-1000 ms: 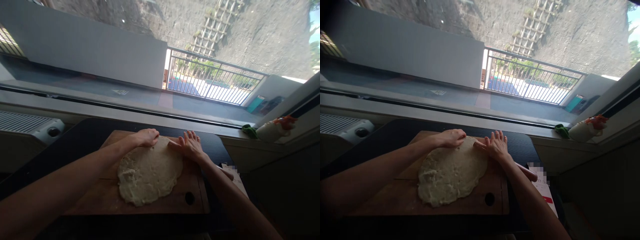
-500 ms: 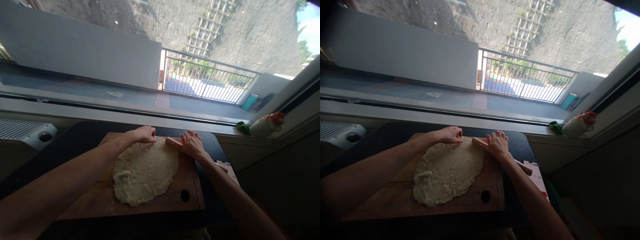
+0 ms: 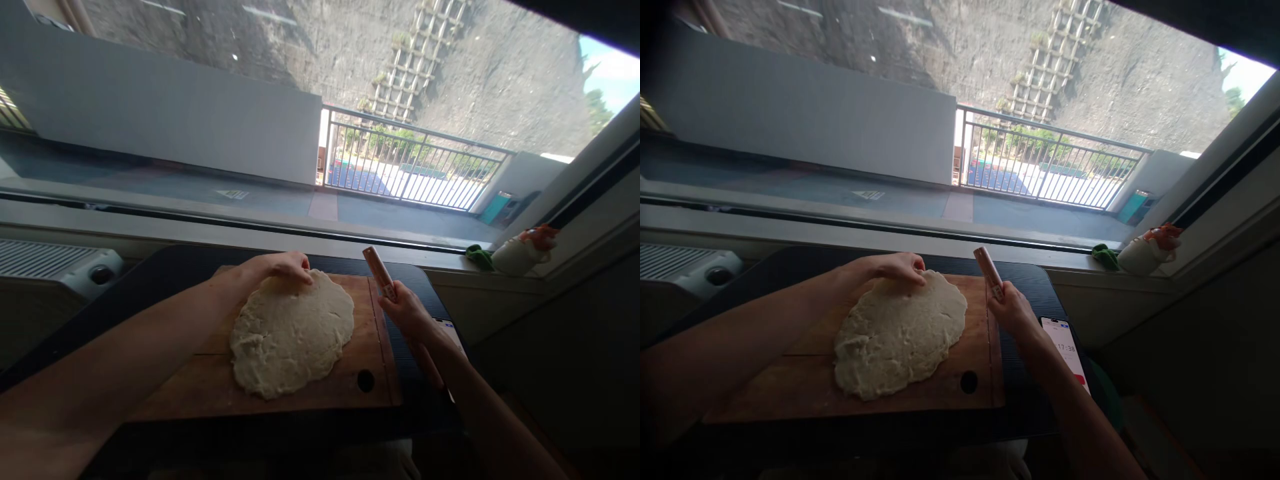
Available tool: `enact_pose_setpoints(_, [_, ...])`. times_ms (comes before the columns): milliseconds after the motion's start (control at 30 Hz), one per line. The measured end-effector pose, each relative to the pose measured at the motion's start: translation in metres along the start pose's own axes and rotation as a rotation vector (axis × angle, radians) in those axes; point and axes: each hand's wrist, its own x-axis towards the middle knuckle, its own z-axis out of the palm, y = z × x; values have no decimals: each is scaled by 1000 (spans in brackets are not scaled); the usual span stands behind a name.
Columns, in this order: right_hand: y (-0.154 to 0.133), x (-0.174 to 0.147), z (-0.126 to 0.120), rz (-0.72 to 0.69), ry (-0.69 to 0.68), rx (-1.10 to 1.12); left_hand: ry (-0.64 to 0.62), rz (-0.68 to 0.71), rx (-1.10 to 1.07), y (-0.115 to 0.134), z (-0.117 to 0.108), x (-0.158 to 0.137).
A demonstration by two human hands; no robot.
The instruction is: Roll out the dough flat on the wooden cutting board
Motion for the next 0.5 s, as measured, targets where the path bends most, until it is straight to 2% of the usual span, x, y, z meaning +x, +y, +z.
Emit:
enact_pose_setpoints(67, [3, -1, 0, 12, -35, 43, -90, -35, -46, 1, -5, -5])
enact_pose_setpoints(167, [7, -5, 5, -14, -72, 95, -197, -12, -156, 5, -18, -13])
enact_pose_setpoints(233, [9, -6, 9, -27, -81, 164, -200, 32, -242, 4, -27, -17])
enact_pose_setpoints(300, [8, -6, 11, -17, -92, 222, -140, 20, -267, -3, -35, -16])
enact_pose_setpoints(400, [4, -6, 13, 1, -120, 255, -39, -140, -209, -24, -40, -10])
enact_pose_setpoints(500, [0, -7, 17, -17, -152, 279, -77, -332, -253, -51, -38, -12])
